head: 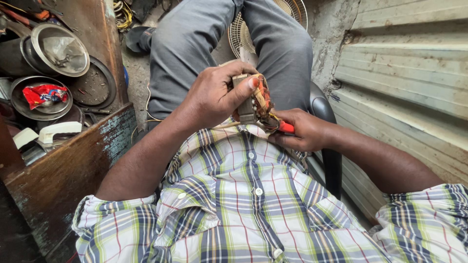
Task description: The person sits on the floor and uses pliers to strip insulation from wires attached to a cylindrical electrical component. They then twist the exposed wire ends together by hand and place the component on a nearby workbench.
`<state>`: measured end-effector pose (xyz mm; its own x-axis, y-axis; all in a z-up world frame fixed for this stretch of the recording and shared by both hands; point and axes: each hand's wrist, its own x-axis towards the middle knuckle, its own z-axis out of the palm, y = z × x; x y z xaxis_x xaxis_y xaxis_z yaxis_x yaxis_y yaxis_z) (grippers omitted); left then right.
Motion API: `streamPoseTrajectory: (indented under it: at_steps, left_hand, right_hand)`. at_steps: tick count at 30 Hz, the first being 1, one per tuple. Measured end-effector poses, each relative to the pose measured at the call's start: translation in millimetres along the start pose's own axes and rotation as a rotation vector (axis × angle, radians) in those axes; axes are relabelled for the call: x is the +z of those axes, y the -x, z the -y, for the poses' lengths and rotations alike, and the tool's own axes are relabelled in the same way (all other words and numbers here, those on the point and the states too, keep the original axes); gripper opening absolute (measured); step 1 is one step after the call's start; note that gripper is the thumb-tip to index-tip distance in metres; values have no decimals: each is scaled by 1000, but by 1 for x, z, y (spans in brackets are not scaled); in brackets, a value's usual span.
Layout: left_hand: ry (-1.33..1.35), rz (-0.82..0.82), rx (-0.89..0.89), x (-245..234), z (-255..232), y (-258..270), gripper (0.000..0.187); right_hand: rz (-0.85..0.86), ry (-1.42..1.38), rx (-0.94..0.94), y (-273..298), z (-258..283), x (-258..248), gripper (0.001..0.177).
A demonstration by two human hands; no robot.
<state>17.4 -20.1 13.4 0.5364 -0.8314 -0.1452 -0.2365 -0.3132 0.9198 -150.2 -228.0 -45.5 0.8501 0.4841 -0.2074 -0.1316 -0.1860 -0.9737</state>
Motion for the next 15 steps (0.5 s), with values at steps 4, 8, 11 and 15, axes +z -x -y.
streamPoseTrajectory:
  at_steps: [4, 8, 11, 15]
  left_hand:
    - [139, 85, -144, 1, 0, -8, 45]
    - [194, 128, -308, 4, 6, -11, 43]
    - [134, 82, -86, 8, 19, -11, 41]
    - [234, 112, -324, 10, 23, -10, 38]
  right_hand:
    - [-21, -19, 35, 1, -12, 7, 32]
    - [-98, 18, -2, 1, -14, 14, 34]
    - [-160, 0, -22, -1, -14, 22, 40]
    - [-217, 12, 10, -3, -17, 29, 33]
